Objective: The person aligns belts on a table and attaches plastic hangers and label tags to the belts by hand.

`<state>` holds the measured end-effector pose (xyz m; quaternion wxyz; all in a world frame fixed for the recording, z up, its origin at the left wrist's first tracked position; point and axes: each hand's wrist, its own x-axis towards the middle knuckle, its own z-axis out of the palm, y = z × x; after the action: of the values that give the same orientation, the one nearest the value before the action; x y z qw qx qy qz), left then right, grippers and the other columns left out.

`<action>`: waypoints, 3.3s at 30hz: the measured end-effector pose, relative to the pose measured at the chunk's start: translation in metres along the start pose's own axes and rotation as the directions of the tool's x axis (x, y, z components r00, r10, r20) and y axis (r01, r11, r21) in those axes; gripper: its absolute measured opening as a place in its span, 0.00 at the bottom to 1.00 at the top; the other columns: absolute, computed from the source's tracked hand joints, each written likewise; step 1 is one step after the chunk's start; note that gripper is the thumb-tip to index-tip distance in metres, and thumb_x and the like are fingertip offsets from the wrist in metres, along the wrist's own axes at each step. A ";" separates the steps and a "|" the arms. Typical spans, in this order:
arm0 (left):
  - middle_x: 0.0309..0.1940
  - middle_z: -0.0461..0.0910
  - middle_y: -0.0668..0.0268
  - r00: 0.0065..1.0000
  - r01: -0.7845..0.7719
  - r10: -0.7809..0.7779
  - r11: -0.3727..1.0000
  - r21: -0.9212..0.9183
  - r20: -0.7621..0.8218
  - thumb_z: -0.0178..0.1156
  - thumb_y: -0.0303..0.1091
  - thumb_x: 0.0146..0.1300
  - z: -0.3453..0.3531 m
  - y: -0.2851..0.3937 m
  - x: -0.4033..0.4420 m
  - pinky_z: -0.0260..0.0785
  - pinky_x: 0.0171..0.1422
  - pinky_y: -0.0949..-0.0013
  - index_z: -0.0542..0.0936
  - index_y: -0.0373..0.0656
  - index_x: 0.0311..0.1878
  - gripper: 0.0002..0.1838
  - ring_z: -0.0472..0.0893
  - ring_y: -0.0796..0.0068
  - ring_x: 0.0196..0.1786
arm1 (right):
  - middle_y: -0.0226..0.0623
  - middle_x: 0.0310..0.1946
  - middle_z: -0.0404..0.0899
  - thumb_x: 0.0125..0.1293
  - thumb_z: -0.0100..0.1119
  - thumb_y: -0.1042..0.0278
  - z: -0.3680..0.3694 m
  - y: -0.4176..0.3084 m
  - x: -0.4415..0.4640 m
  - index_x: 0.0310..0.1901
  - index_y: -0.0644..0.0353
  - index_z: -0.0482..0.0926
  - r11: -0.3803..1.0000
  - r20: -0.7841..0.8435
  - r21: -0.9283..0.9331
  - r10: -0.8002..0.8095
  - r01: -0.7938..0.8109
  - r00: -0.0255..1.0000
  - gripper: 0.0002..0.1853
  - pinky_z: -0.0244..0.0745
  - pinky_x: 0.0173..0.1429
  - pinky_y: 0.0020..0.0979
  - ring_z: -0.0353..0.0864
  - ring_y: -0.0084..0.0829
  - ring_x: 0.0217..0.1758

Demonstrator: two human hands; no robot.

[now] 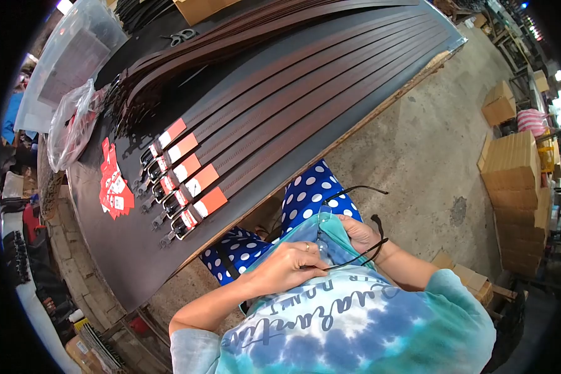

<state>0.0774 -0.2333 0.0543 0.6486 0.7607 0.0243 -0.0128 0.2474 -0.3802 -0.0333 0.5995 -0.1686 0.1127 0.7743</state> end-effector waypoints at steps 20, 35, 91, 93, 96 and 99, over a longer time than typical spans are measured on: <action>0.29 0.81 0.59 0.994 -0.064 0.064 0.998 0.006 -0.092 0.71 0.27 0.56 0.025 0.020 0.015 0.74 0.36 0.66 0.86 0.35 0.39 0.09 0.81 0.64 0.33 | 0.35 0.43 0.84 0.73 0.51 0.74 -0.005 0.006 0.002 0.49 0.64 0.79 0.995 -0.139 -0.081 -0.065 0.054 0.988 0.09 0.82 0.49 0.28 0.85 0.27 0.43; 0.33 0.81 0.57 0.989 -0.096 0.102 0.994 0.057 -0.104 0.69 0.27 0.57 0.027 0.016 0.009 0.75 0.42 0.63 0.86 0.36 0.42 0.09 0.81 0.59 0.37 | 0.39 0.45 0.81 0.68 0.52 0.83 -0.008 -0.003 0.001 0.51 0.67 0.77 0.960 -0.174 -0.281 -0.063 0.012 0.983 0.12 0.82 0.52 0.31 0.84 0.30 0.46; 0.38 0.86 0.67 0.391 -0.465 0.616 0.774 0.430 -0.684 0.72 0.39 0.58 -0.090 0.096 -0.099 0.69 0.37 0.73 0.86 0.48 0.36 0.08 0.75 0.75 0.36 | 0.42 0.35 0.78 0.48 0.79 0.78 0.260 -0.075 0.002 0.36 0.62 0.86 -0.027 0.928 -0.367 0.053 0.930 0.368 0.13 0.77 0.33 0.25 0.81 0.29 0.34; 0.44 0.86 0.68 0.378 -0.548 0.661 0.724 0.419 -0.649 0.72 0.38 0.58 -0.087 0.094 -0.105 0.68 0.41 0.75 0.87 0.51 0.40 0.08 0.73 0.76 0.43 | 0.42 0.36 0.78 0.48 0.79 0.78 0.261 -0.074 0.003 0.36 0.62 0.86 0.011 0.923 -0.383 0.039 0.924 0.382 0.13 0.77 0.33 0.24 0.81 0.29 0.34; 0.43 0.86 0.70 0.369 -0.522 0.729 0.675 0.521 -0.576 0.71 0.36 0.60 -0.090 0.098 -0.113 0.67 0.45 0.75 0.87 0.54 0.44 0.09 0.72 0.76 0.45 | 0.47 0.38 0.83 0.49 0.77 0.80 0.261 -0.064 0.005 0.34 0.67 0.87 0.096 0.911 -0.400 -0.069 0.911 0.407 0.09 0.71 0.28 0.25 0.81 0.30 0.28; 0.42 0.86 0.73 0.260 -0.499 0.759 0.635 0.590 -0.597 0.70 0.34 0.60 -0.087 0.108 -0.104 0.66 0.43 0.76 0.87 0.55 0.44 0.09 0.72 0.76 0.43 | 0.26 0.32 0.78 0.45 0.81 0.76 0.269 -0.068 -0.002 0.34 0.46 0.89 -0.060 0.918 -0.385 0.075 0.921 0.388 0.15 0.63 0.27 0.15 0.74 0.16 0.26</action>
<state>-0.0216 -0.1666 0.1798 0.3922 0.7019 0.0063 0.5945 0.2795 -0.2632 0.2165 0.5683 -0.1979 -0.7227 0.3401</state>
